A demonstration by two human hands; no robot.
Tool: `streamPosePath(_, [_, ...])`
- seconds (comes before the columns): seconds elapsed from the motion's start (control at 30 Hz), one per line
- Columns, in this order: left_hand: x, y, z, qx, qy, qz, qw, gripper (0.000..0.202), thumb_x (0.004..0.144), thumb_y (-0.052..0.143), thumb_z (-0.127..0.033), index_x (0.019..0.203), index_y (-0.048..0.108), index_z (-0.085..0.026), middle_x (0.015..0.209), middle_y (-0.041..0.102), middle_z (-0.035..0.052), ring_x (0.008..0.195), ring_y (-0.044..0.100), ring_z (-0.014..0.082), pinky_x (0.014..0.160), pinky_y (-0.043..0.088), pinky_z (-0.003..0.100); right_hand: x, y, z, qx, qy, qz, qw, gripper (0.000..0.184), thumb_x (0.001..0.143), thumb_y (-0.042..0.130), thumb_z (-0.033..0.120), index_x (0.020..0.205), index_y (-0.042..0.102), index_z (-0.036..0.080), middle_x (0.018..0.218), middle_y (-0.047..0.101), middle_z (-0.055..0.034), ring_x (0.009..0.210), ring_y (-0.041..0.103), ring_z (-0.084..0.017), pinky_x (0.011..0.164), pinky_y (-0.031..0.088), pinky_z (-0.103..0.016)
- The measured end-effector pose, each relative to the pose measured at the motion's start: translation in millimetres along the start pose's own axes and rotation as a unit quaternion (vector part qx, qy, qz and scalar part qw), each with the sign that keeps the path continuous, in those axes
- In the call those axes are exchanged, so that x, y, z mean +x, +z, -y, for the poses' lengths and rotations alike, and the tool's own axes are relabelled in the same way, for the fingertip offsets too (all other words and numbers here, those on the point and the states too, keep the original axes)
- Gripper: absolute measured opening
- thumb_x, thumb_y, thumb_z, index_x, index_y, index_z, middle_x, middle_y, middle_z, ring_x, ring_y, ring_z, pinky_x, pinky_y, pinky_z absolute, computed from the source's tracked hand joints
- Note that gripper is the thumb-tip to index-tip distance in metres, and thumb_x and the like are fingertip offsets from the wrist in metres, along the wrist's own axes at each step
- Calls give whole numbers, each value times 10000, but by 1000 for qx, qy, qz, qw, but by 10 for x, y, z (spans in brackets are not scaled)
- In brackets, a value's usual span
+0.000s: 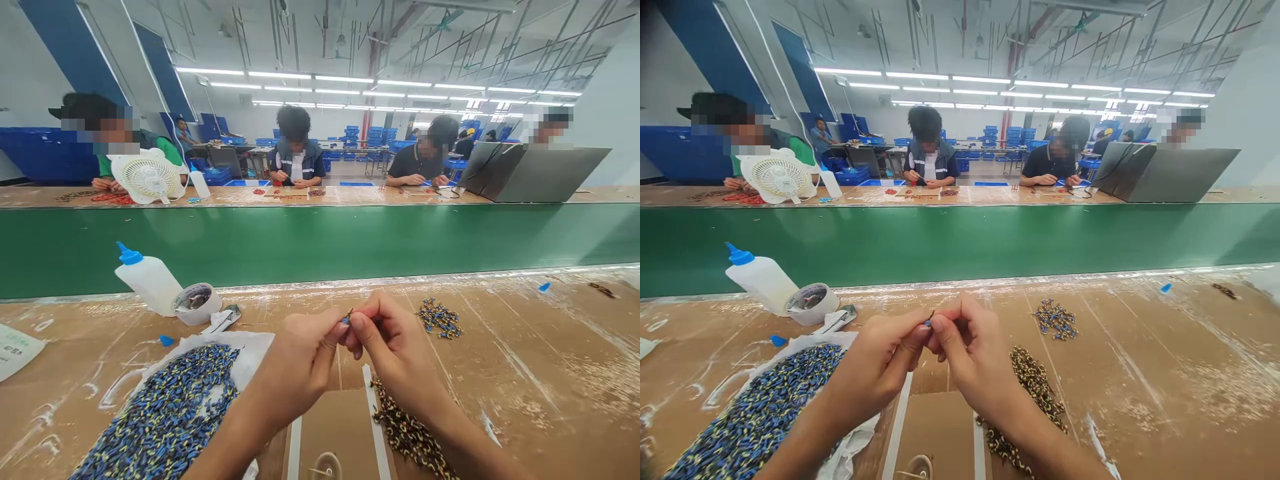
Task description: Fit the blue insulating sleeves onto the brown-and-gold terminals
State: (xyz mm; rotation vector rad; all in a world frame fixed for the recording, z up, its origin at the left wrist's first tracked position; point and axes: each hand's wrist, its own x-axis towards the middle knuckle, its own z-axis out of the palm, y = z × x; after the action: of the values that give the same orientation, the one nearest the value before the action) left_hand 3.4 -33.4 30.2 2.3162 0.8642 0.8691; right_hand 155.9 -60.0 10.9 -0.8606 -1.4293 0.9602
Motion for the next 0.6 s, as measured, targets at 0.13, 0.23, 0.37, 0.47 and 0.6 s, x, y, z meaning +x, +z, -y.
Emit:
streamPosePath(0.13, [-133,-74,231,-59,-89,59,993,324,953,412,-424,1138,509,-177,830,628,33,719,576,153,591,428,230,-74,-327,-320,-128,75,-37,988,284,922,498,416,787,560,174,681,634,-13,630,595,-135,597,471,-256])
streamPosePath(0.23, [-490,-153,639,51,-198,36,978,327,928,404,-480,972,539,-185,876,640,54,801,600,202,664,469,289,-144,-907,-767,-256,130,-125,950,311,878,536,420,736,597,151,652,643,-34,620,601,-167,598,454,-280])
streamPosePath(0.37, [-1233,-283,1228,286,-287,-53,913,310,852,429,-476,819,555,-195,855,646,87,847,611,303,793,460,414,-219,-1676,-1212,-338,174,-202,902,294,851,594,365,657,607,145,608,613,-32,621,586,-186,615,440,-306])
streamPosePath(0.47, [-1714,-334,1471,380,-319,-75,865,442,819,401,-481,1005,601,-134,1016,631,178,952,593,386,899,414,510,-279,-1951,-1342,-370,198,-225,879,268,895,581,381,803,629,135,755,638,-7,691,604,-147,697,480,-314])
streamPosePath(0.6, [-1979,-330,1493,377,-320,-24,869,449,832,407,-480,1002,631,-130,1010,628,171,952,593,376,897,420,506,-459,-1988,-1375,-379,188,-245,872,290,889,555,407,912,657,137,790,659,-51,725,605,-185,708,459,-331])
